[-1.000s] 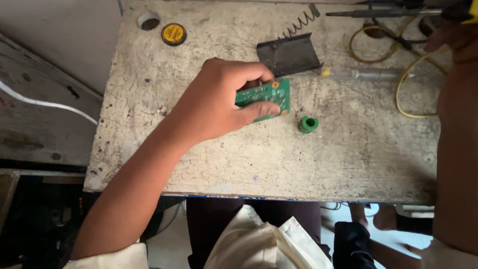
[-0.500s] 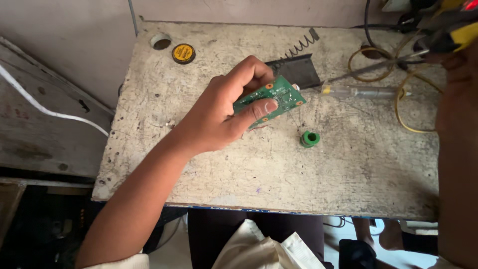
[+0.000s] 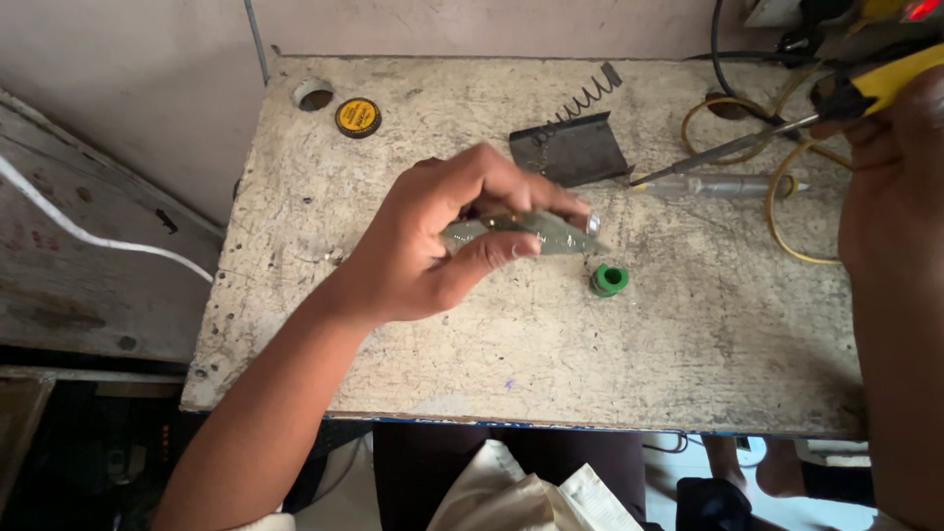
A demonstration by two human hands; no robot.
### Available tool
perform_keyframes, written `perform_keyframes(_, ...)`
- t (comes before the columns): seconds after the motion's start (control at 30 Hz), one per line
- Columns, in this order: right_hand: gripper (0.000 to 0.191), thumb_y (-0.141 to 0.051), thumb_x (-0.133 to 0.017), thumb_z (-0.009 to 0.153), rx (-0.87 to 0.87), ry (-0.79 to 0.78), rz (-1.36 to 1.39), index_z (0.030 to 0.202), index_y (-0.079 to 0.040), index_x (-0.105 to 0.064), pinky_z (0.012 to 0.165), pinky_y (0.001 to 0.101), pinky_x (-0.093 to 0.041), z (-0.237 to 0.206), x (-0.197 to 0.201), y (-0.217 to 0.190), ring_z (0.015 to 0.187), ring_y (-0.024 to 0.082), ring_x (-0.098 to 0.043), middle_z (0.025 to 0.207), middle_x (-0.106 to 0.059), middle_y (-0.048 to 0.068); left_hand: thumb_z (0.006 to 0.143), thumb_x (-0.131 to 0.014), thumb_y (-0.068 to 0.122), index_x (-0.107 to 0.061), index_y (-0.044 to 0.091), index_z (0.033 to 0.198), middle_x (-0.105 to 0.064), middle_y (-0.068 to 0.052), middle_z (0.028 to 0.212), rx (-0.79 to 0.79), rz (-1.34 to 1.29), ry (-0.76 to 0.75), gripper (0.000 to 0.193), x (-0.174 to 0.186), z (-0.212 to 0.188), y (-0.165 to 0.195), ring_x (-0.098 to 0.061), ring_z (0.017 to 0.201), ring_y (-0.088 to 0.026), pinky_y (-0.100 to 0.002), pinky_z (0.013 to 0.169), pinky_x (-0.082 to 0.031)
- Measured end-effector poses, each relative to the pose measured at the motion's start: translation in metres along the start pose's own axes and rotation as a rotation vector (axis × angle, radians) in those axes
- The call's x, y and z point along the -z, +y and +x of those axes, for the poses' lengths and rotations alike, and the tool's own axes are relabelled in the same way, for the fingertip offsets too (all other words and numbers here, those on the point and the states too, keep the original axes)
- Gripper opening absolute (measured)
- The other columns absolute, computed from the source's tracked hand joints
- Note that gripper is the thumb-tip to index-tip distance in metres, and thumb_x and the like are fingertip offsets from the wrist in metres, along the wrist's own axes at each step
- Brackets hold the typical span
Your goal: The person sits at a workbench and solders a component onto a green circuit board using a soldering iron, holding the board steady with one hand. They periodically clean the soldering iron tip on a metal rest, use pliers to handle parts, and reposition the board while working on its connections.
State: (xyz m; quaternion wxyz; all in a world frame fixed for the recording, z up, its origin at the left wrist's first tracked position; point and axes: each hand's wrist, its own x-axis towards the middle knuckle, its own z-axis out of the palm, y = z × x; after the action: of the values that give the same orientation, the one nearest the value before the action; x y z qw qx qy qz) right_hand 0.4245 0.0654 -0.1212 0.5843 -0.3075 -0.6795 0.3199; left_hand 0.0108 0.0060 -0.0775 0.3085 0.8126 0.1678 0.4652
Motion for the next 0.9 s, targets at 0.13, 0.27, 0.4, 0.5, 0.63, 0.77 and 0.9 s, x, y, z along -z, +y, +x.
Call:
perform_keyframes(0.13,0.031,-0.032,-0.038,0.129,0.001,-0.002,0.003,0.135,-0.004,-0.051,0.095,0.0327,-0.056,0.0,-0.002,-0.003,0.102,0.019,-0.065,0.117,-0.063,0.01,0.103,-0.072,0.005,-0.055,0.012,0.103,-0.078,-0.006,0.119,-0.038,-0.054,-0.035,0.019,0.001,-0.001,0.0,-0.077,0.096,-0.008,-0.019,0.06,-0.055)
perform_keyframes(0.27,0.03,-0.031,-0.038,0.129,-0.001,0.0,0.001,0.136,-0.005,-0.051,0.095,0.0325,-0.056,-0.001,-0.004,-0.004,0.102,0.018,-0.065,0.117,-0.063,0.01,0.101,-0.072,-0.001,-0.055,0.012,0.104,-0.076,-0.006,0.126,-0.001,-0.151,-0.076,0.022,0.0,-0.004,0.002,-0.079,0.108,-0.014,-0.022,0.071,-0.064)
perform_keyframes(0.4,0.03,-0.031,-0.038,0.129,-0.001,-0.002,0.003,0.137,-0.005,-0.05,0.095,0.0323,-0.057,-0.002,-0.005,-0.005,0.103,0.018,-0.065,0.118,-0.063,0.01,0.107,-0.068,-0.005,-0.056,0.011,0.104,-0.073,-0.008,0.128,-0.045,-0.239,-0.124,0.02,0.0,-0.005,0.004,-0.074,0.123,-0.021,-0.031,0.099,-0.067)
perform_keyframes(0.5,0.03,-0.03,-0.039,0.129,0.0,-0.001,0.004,0.138,-0.005,-0.05,0.095,0.0321,-0.057,-0.002,-0.006,-0.005,0.103,0.018,-0.065,0.118,-0.063,0.01,0.104,-0.068,-0.007,-0.056,0.01,0.105,-0.073,-0.01,0.126,-0.028,-0.257,-0.127,0.021,0.001,-0.007,0.007,-0.074,0.122,-0.023,-0.033,0.099,-0.064)
perform_keyframes(0.63,0.029,-0.03,-0.039,0.129,-0.001,0.0,0.007,0.139,-0.005,-0.05,0.095,0.0319,-0.057,-0.002,-0.006,-0.005,0.103,0.018,-0.065,0.119,-0.063,0.01,0.101,-0.07,-0.008,-0.055,0.011,0.104,-0.074,-0.01,0.125,-0.019,-0.257,-0.118,0.024,0.003,-0.006,0.009,-0.077,0.117,-0.023,-0.031,0.09,-0.068)
perform_keyframes(0.77,0.029,-0.029,-0.039,0.129,-0.002,-0.002,0.009,0.141,-0.005,-0.049,0.094,0.0317,-0.057,-0.002,-0.006,-0.005,0.103,0.017,-0.065,0.119,-0.063,0.011,0.102,-0.072,-0.006,-0.055,0.01,0.104,-0.074,-0.011,0.122,-0.028,-0.25,-0.114,0.024,0.002,-0.005,0.012,-0.076,0.116,-0.023,-0.031,0.091,-0.068)
perform_keyframes(0.9,0.029,-0.029,-0.039,0.129,-0.002,0.0,0.014,0.142,-0.005,-0.049,0.094,0.0315,-0.057,-0.002,-0.006,-0.005,0.103,0.017,-0.065,0.12,-0.063,0.011,0.104,-0.072,-0.004,-0.054,0.009,0.101,-0.075,-0.01,0.122,-0.032,-0.233,-0.114,0.022,0.002,-0.004,0.013,-0.077,0.116,-0.021,-0.03,0.092,-0.069)
